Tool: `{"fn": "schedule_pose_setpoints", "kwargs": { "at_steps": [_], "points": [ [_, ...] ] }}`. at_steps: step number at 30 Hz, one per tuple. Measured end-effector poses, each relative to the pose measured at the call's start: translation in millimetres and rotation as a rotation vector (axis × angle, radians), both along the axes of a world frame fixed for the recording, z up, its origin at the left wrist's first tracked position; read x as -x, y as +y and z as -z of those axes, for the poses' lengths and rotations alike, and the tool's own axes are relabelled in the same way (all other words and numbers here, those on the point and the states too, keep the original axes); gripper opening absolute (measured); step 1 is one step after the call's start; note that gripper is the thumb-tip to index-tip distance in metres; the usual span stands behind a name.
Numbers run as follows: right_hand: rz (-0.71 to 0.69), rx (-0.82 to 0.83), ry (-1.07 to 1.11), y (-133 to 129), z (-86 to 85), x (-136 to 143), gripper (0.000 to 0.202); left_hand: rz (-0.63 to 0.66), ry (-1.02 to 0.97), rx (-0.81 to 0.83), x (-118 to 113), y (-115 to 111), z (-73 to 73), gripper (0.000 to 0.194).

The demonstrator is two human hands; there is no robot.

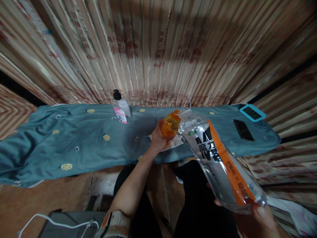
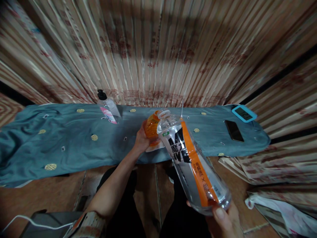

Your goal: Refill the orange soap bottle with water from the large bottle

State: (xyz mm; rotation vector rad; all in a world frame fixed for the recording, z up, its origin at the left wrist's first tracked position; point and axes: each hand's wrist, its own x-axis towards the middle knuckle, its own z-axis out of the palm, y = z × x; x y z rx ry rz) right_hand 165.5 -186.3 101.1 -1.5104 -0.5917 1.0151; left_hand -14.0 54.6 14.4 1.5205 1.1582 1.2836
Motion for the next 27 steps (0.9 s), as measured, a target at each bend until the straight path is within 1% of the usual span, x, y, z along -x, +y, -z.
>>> {"fn": "schedule_pose_setpoints", "kwargs": {
  "at_steps": [3,9,17,23,27],
  "points": [
    [-0.017,-0.012,-0.018,-0.2,-0.6,0.8,0.082,-0.007,0.003,-0.002,0.0,0.0,0.1,0.075],
    [0.027,-0.004,0.024,1.2,-2.7,4.0,0.085,-0.005,-0.004,0.009,1.8,-1.7,-2.7,0.075],
    [-0.020,-0.004,-0.015,-1.3,0.0,0.8,0.081,-0.001,0.019,0.004,1.3,-0.7,-3.2,0.076],
    [0.009,0.041,-0.016,-0.5,0.4,1.3,0.087,0.001,0.017,-0.005,0.6,-0.3,-2.3,0.074],
    [0.027,0.036,-0.004,-0.6,1.8,0.5,0.090,0.001,0.013,0.010,0.0,-0.4,-3.7,0.076]
  ]
}}
